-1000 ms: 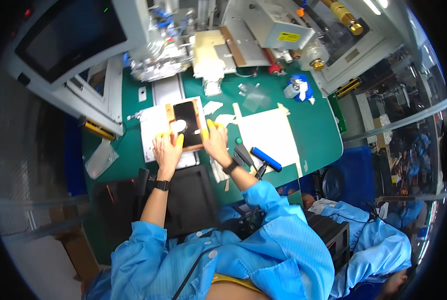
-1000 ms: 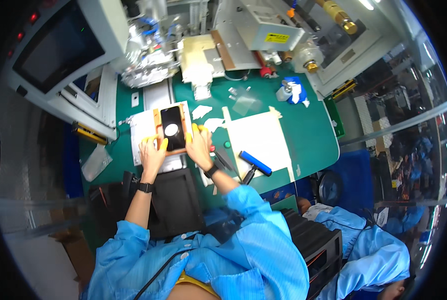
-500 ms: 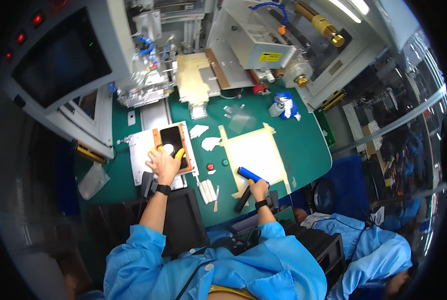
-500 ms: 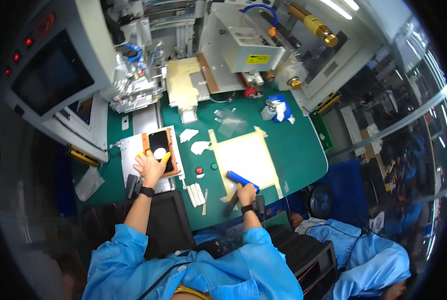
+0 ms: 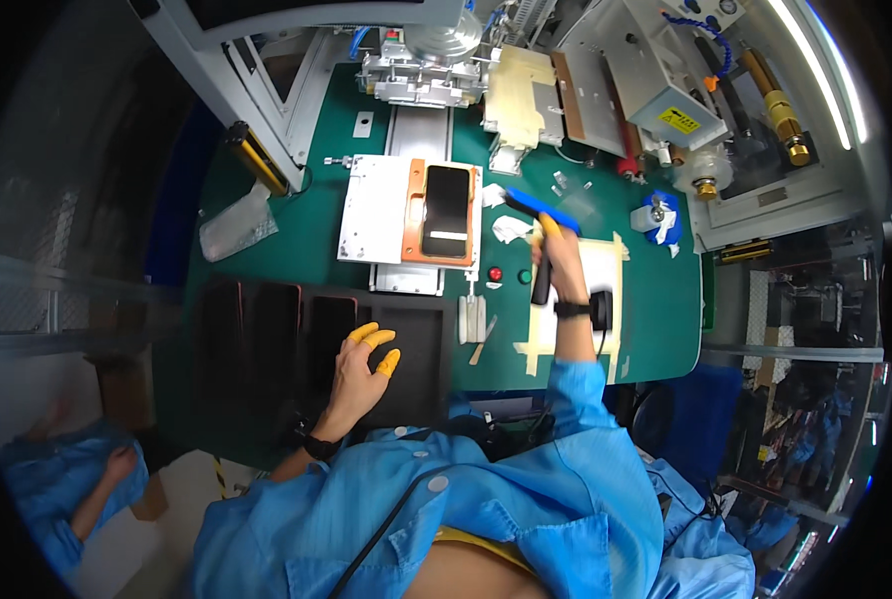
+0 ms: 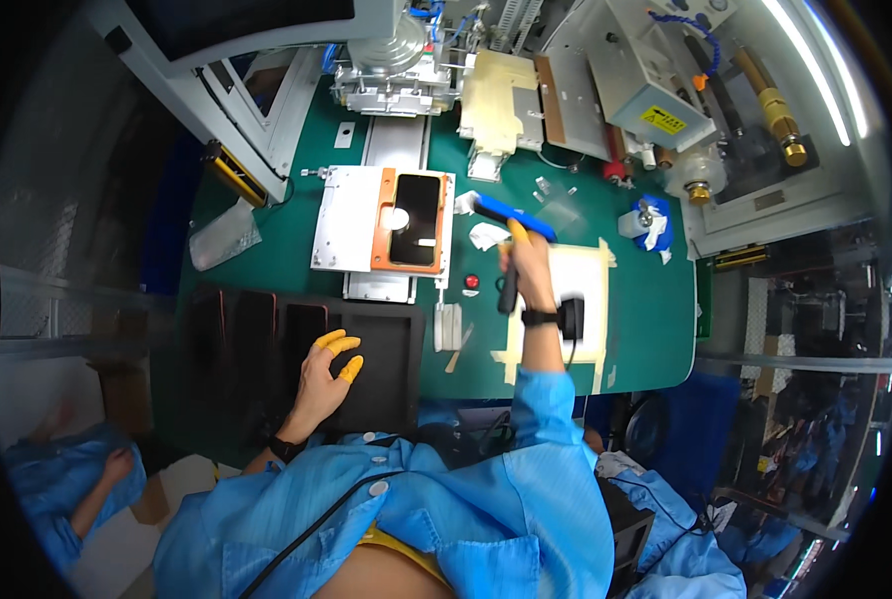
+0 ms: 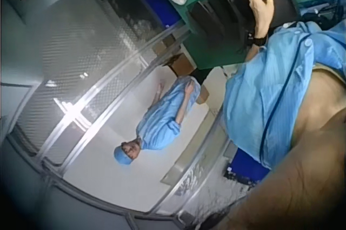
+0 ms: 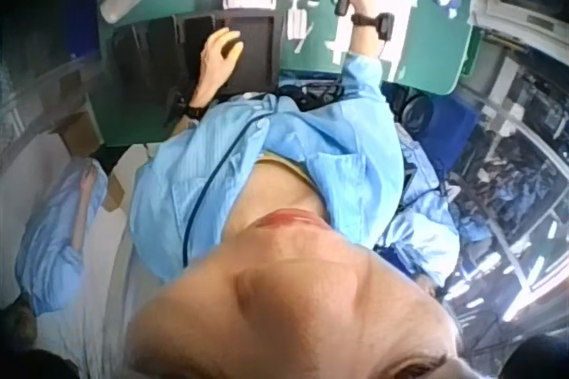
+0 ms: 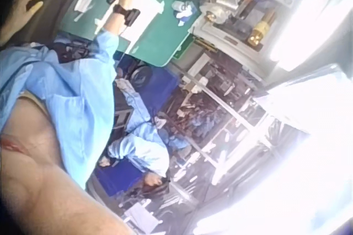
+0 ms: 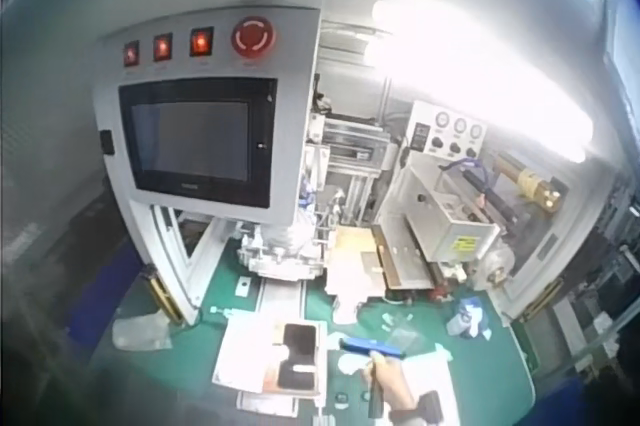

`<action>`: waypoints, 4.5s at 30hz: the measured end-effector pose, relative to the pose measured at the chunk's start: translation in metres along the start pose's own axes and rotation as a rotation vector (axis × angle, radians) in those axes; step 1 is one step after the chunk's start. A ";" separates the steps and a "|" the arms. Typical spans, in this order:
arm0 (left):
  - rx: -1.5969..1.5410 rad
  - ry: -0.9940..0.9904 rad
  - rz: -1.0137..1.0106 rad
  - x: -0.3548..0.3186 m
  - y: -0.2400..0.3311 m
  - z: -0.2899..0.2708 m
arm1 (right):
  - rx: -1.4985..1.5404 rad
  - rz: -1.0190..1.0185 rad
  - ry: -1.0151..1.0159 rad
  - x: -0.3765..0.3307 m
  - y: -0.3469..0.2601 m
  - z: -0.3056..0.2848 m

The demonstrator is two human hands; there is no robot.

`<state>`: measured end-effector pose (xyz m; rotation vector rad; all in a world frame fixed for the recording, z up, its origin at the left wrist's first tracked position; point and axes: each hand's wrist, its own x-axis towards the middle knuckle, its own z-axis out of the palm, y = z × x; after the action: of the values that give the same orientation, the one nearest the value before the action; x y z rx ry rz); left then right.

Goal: The recorder is assembling and inspecting mobile phone units, applying protective films, and using a roller tool on a manufacturing line.

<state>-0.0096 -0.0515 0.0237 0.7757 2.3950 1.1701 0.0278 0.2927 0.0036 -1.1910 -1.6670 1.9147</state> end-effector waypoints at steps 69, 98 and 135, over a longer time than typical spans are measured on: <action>-0.269 0.132 -0.162 0.024 -0.017 -0.034 | -0.125 0.269 0.619 -0.062 0.197 -0.075; -0.158 0.285 0.033 0.149 -0.005 0.004 | -0.369 -0.214 -0.221 -0.199 0.076 0.108; 0.307 -0.112 -0.121 -0.023 -0.014 0.041 | -0.939 0.356 0.357 -0.114 0.143 -0.061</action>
<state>0.0265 -0.0478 -0.0099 0.7519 2.5177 0.7020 0.1800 0.2138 -0.0849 -2.1200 -2.3040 0.8955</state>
